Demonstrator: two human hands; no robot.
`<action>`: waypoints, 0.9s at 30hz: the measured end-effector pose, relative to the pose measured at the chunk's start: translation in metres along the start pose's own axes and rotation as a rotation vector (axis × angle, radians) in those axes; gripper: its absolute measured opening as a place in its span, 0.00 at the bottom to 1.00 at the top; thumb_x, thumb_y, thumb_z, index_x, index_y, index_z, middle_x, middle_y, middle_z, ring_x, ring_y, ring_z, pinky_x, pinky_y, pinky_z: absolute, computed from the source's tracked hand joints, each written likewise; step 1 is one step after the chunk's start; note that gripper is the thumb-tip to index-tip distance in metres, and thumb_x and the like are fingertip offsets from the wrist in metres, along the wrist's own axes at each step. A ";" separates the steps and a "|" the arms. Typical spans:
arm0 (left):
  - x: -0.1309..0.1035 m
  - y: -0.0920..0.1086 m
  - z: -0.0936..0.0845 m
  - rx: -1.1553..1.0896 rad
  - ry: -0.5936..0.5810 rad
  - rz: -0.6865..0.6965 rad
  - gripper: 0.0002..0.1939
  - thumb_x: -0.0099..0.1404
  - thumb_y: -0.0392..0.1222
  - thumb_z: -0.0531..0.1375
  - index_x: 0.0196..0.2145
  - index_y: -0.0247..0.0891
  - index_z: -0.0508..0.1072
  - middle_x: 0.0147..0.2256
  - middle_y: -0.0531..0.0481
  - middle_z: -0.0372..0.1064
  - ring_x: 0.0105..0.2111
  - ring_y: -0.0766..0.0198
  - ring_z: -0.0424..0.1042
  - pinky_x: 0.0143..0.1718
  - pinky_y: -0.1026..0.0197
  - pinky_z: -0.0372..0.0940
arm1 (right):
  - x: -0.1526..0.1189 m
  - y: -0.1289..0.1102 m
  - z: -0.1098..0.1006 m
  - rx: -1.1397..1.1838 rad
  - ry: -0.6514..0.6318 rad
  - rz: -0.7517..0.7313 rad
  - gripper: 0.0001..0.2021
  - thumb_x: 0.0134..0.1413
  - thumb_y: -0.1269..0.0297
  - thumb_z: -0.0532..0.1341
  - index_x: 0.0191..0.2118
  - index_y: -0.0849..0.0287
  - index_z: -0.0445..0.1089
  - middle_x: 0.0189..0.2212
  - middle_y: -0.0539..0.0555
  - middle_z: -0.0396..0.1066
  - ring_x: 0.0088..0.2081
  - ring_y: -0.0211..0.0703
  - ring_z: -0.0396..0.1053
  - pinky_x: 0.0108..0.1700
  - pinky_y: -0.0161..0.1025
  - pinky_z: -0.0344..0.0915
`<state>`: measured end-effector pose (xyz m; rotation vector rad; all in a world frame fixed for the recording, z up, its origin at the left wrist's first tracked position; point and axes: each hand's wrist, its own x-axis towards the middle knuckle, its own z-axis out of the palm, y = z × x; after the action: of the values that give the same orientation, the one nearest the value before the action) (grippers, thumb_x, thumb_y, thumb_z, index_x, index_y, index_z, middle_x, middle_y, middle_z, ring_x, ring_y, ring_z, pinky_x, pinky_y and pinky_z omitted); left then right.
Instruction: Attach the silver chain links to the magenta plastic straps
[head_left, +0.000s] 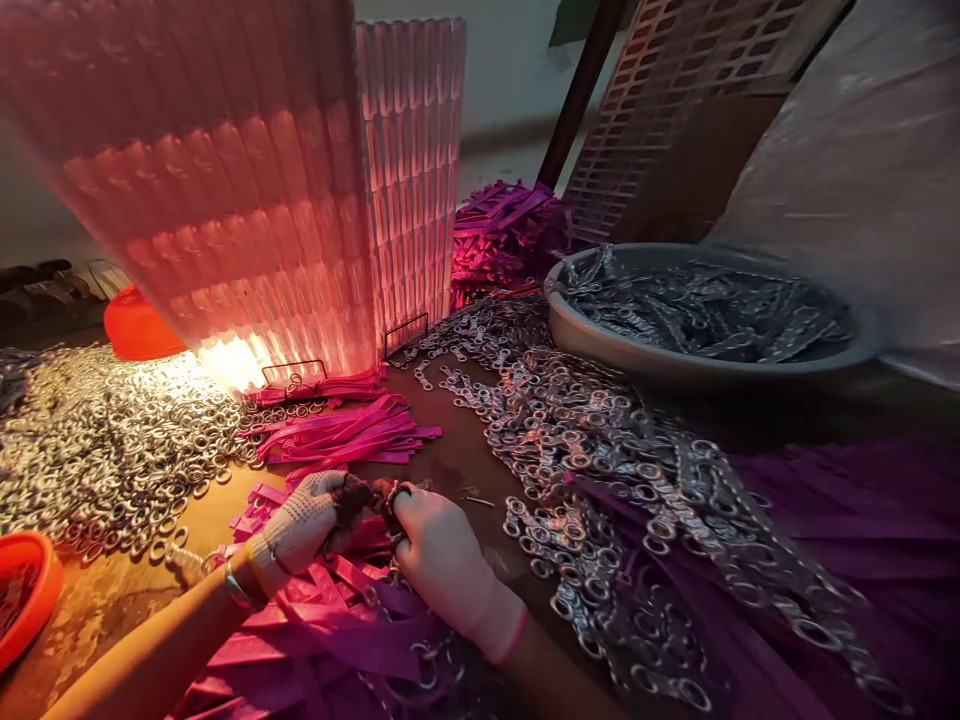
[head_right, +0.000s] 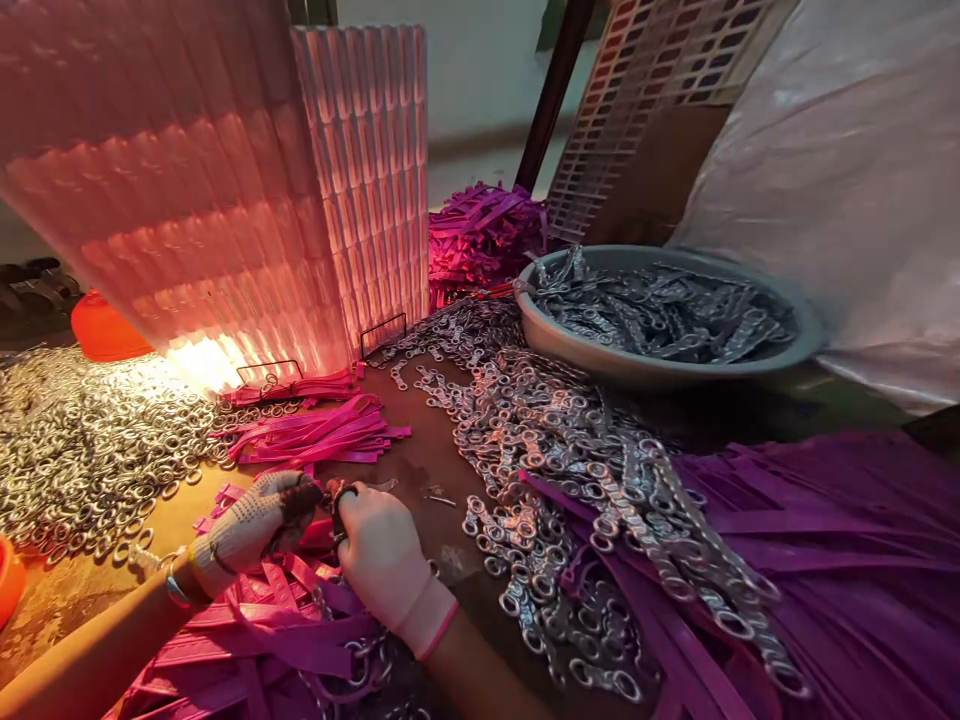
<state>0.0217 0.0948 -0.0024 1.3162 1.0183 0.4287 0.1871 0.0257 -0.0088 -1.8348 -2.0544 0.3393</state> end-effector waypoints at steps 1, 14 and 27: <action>-0.008 -0.001 0.003 -0.013 0.001 -0.019 0.20 0.62 0.58 0.59 0.28 0.37 0.64 0.17 0.58 0.57 0.12 0.73 0.53 0.12 0.70 0.48 | -0.001 -0.006 -0.002 -0.090 -0.050 -0.026 0.13 0.48 0.77 0.54 0.37 0.62 0.71 0.37 0.60 0.72 0.37 0.48 0.69 0.39 0.41 0.61; -0.019 -0.038 0.009 0.552 0.018 0.239 0.08 0.63 0.39 0.54 0.29 0.35 0.70 0.27 0.50 0.69 0.26 0.67 0.63 0.26 0.66 0.55 | -0.014 -0.017 0.004 -0.355 -0.154 -0.074 0.08 0.57 0.75 0.54 0.36 0.61 0.70 0.34 0.61 0.73 0.34 0.51 0.71 0.30 0.42 0.55; -0.002 -0.044 0.004 0.697 -0.021 0.325 0.08 0.52 0.28 0.55 0.29 0.35 0.71 0.29 0.48 0.70 0.28 0.64 0.63 0.30 0.63 0.55 | -0.012 -0.004 0.012 -0.125 -0.188 0.097 0.12 0.50 0.77 0.54 0.38 0.62 0.72 0.36 0.60 0.74 0.38 0.47 0.71 0.38 0.38 0.59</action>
<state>0.0119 0.0802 -0.0428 2.1242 0.9733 0.3069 0.1793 0.0142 -0.0187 -2.0519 -2.1574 0.4334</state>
